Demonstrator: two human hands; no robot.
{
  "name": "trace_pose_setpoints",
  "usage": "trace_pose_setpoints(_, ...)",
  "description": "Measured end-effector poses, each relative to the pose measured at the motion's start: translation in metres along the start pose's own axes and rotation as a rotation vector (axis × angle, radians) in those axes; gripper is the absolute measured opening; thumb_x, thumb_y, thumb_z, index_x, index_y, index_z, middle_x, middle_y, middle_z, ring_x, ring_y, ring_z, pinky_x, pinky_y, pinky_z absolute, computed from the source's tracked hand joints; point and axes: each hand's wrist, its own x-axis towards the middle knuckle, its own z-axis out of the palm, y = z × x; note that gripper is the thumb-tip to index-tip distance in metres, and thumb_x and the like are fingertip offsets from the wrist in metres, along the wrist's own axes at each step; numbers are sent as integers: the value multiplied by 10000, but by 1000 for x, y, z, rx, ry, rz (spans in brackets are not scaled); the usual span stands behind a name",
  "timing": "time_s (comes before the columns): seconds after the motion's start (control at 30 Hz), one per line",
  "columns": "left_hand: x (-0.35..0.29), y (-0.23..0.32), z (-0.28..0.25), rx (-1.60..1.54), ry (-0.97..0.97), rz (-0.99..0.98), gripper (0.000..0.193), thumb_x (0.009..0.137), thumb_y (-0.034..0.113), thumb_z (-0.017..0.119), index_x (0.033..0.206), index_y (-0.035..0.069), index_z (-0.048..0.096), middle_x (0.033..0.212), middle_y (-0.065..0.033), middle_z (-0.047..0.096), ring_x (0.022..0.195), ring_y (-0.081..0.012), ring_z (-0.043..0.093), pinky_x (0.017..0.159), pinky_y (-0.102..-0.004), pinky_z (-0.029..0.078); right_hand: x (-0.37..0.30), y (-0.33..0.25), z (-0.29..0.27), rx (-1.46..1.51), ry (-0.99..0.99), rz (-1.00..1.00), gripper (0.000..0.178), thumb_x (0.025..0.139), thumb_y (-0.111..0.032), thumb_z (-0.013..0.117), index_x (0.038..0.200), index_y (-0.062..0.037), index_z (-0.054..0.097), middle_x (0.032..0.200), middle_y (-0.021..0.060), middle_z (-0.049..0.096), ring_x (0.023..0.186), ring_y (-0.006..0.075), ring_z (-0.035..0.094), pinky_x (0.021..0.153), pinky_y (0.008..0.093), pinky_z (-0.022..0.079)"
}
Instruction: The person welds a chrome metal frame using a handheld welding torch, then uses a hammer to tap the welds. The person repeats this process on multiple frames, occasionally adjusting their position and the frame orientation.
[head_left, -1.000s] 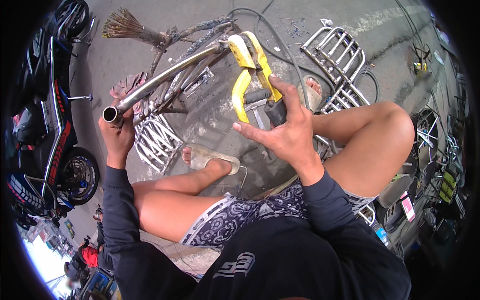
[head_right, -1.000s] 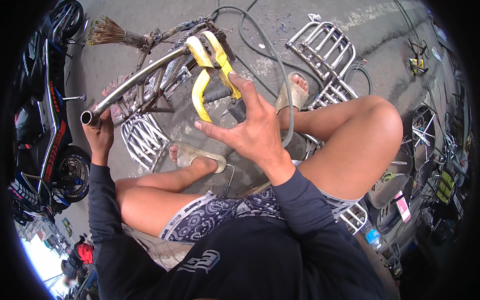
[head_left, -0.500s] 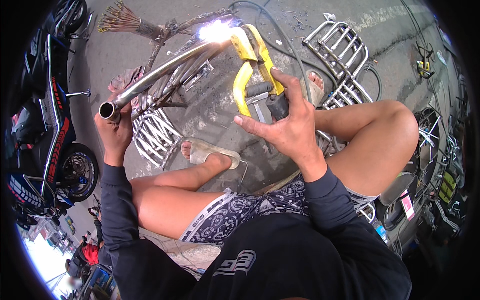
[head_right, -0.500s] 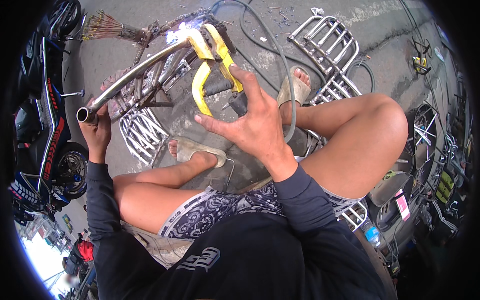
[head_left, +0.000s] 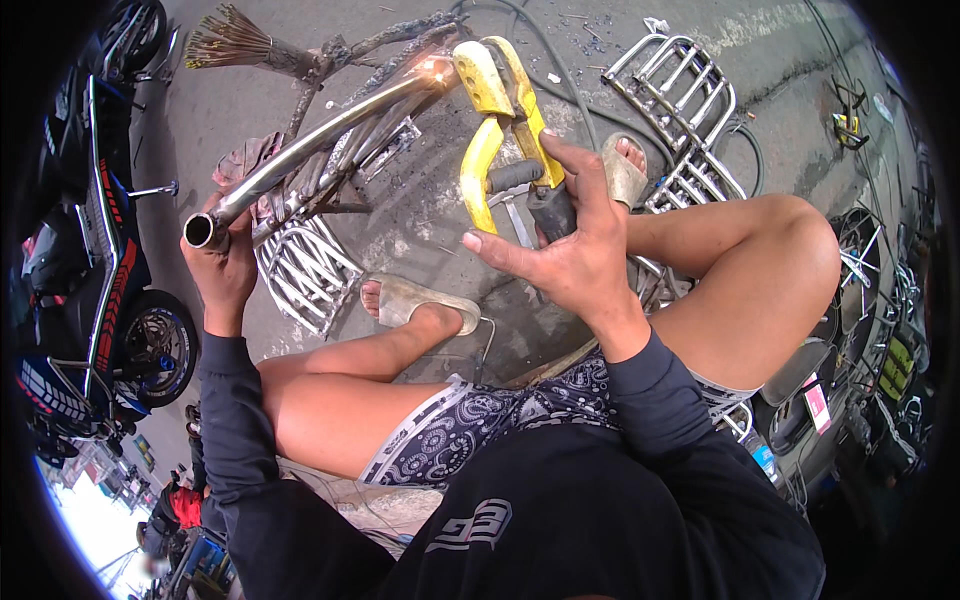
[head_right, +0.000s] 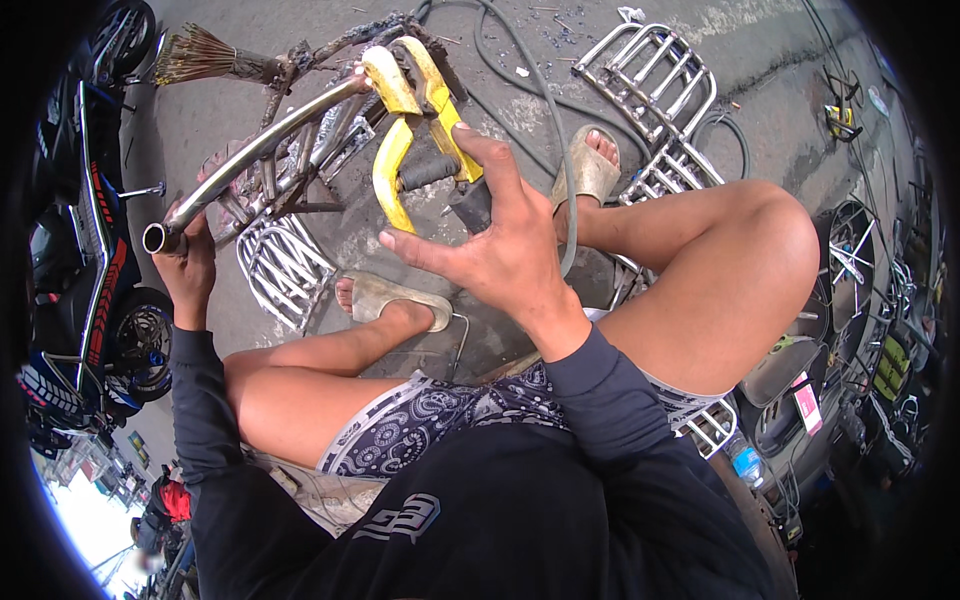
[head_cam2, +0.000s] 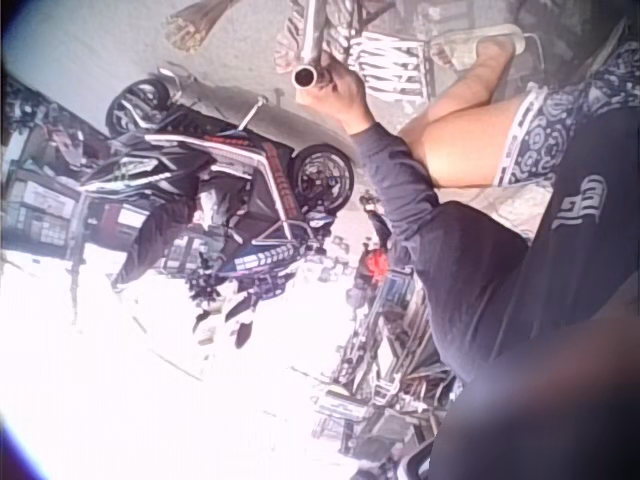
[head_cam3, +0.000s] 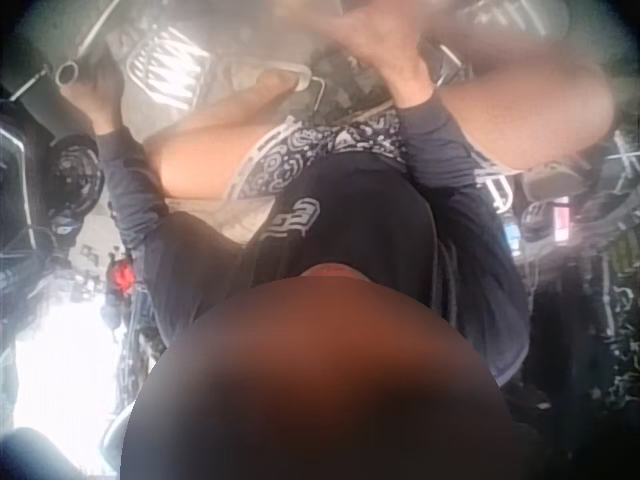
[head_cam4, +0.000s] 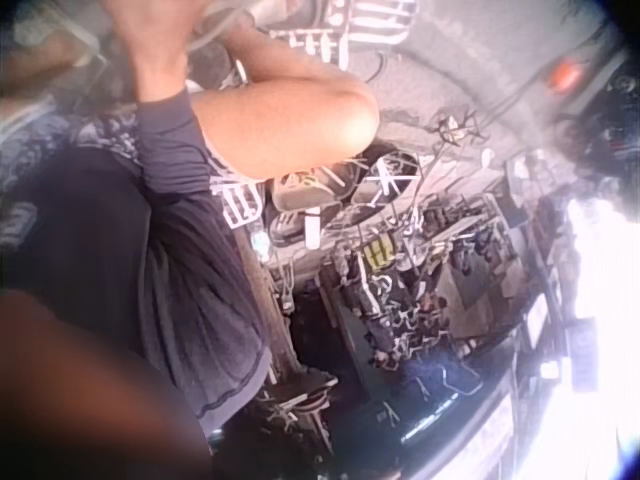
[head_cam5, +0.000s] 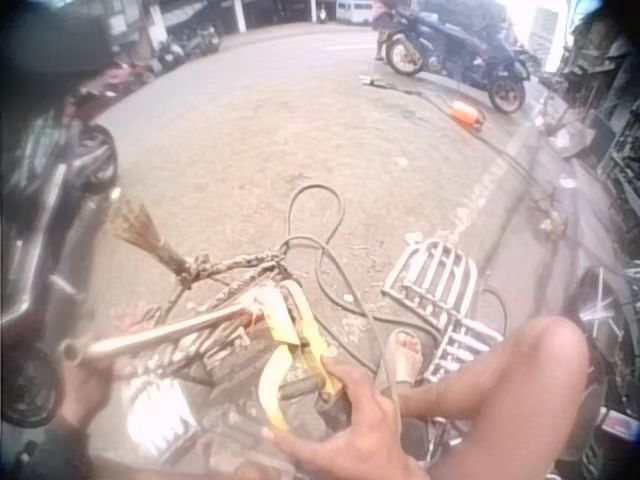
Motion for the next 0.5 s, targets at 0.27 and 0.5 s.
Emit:
trace_pose_setpoints(0.27, -1, -1, 0, 9, 11, 17, 196, 996, 51, 665, 1119, -97, 696, 867, -45, 692, 787, -85, 600, 716, -243, 474, 0, 0, -1, -61, -17, -28, 940, 666, -396, 991, 1381, -8, 519, 1282, 232, 677, 1193, 374, 689, 1025, 433, 540)
trace_pose_setpoints(0.5, 0, -1, -1, -13, -4, -36, 188, 998, 49, 659, 1111, -97, 689, 858, -40, 673, 776, -84, 576, 695, -243, 456, 0, 0, -1, -69, -20, -15, 936, 673, -392, 987, 1389, -13, 519, 1278, 228, 677, 1181, 372, 693, 1017, 431, 543)
